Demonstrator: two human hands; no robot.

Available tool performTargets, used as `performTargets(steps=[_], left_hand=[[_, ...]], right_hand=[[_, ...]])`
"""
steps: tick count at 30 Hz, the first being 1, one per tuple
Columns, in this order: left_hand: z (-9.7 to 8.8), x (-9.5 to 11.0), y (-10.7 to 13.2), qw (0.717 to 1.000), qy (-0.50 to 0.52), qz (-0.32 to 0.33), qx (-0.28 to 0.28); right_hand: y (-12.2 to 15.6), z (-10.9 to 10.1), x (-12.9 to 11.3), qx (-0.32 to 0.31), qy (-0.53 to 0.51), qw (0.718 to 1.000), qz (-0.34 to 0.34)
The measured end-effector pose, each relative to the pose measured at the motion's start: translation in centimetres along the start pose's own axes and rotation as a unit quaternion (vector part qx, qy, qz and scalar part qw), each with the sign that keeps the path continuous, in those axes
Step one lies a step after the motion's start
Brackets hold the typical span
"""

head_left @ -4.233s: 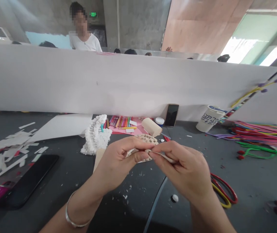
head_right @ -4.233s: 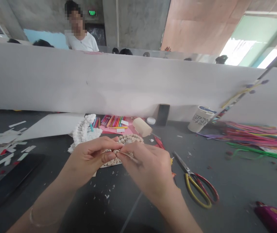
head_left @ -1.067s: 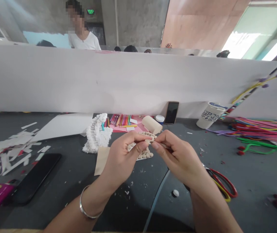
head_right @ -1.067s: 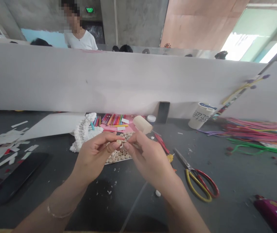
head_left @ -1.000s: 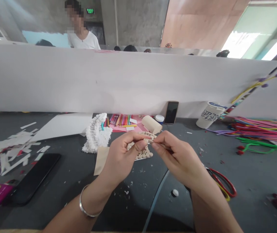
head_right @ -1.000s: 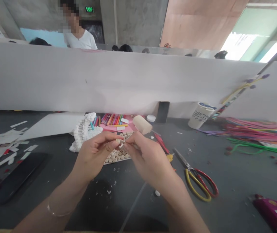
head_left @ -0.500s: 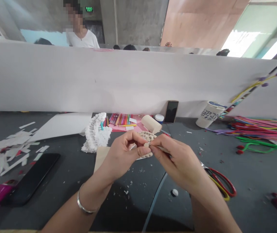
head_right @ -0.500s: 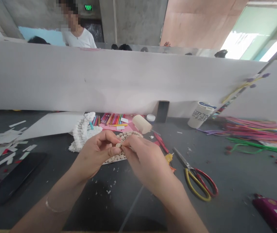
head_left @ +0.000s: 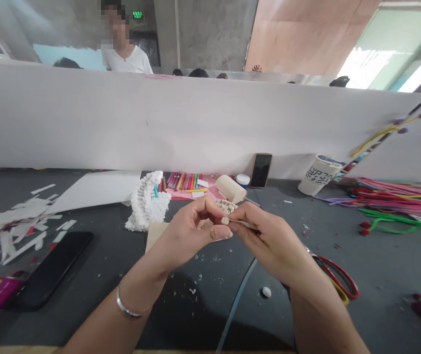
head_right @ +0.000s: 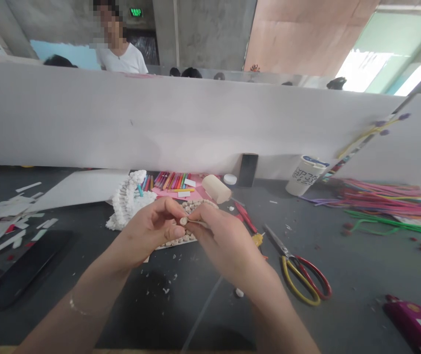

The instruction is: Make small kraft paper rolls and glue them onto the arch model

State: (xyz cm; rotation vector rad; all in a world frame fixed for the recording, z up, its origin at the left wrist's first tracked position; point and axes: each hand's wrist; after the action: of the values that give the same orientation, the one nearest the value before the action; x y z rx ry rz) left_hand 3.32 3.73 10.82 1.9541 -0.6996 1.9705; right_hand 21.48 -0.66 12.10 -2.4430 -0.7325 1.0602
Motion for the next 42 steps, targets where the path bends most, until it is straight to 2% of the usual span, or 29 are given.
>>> performTargets(steps=[6, 13, 20, 24, 27, 33, 37, 42], left_hand=[[0.1, 0.4, 0.3, 0.994, -0.096, 0.033, 0.045], [1.1, 0.0, 0.4, 0.971, -0.176, 0.117, 0.113], [1.3, -0.4, 0.3, 0.976, -0.142, 0.088, 0.140], [1.4, -0.5, 0.1, 0.976, -0.120, 0.097, 0.151], [1.2, -0.6, -0.1, 0.984, -0.079, 0.079, 0.138], [0.5, -0.5, -0.2, 0.998, 0.064, 0.018, 0.011], [0.8, 0.0, 0.1, 0.997, 0.063, 0.019, 0.027], [0.8, 0.5, 0.4, 0.996, -0.040, 0.040, 0.063]], right_hand=[[0.0, 0.0, 0.0, 0.017, 0.035, 0.997, -0.063], [0.0, 0.3, 0.1, 0.075, 0.082, 0.993, -0.035], [0.1, 0.0, -0.2, 0.056, 0.082, 0.993, -0.056], [0.1, 0.3, -0.3, 0.059, 0.080, 0.994, -0.054], [0.1, 0.2, -0.4, 0.053, 0.065, 0.996, -0.043], [0.1, -0.2, -0.9, 0.008, -0.014, 1.000, -0.022], [0.1, -0.2, -0.6, 0.033, -0.010, 0.999, -0.014], [0.2, -0.3, 0.4, 0.031, 0.012, 0.999, -0.009]])
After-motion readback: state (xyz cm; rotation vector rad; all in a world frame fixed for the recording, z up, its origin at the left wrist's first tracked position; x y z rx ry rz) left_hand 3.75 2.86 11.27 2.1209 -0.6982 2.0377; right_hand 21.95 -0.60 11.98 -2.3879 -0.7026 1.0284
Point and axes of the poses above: each hand's wrist, its own y-axis away from the middle knuckle, its own z-axis out of the palm, x = y × z, and after that the axes turned 7 degrees about -z, right-handed
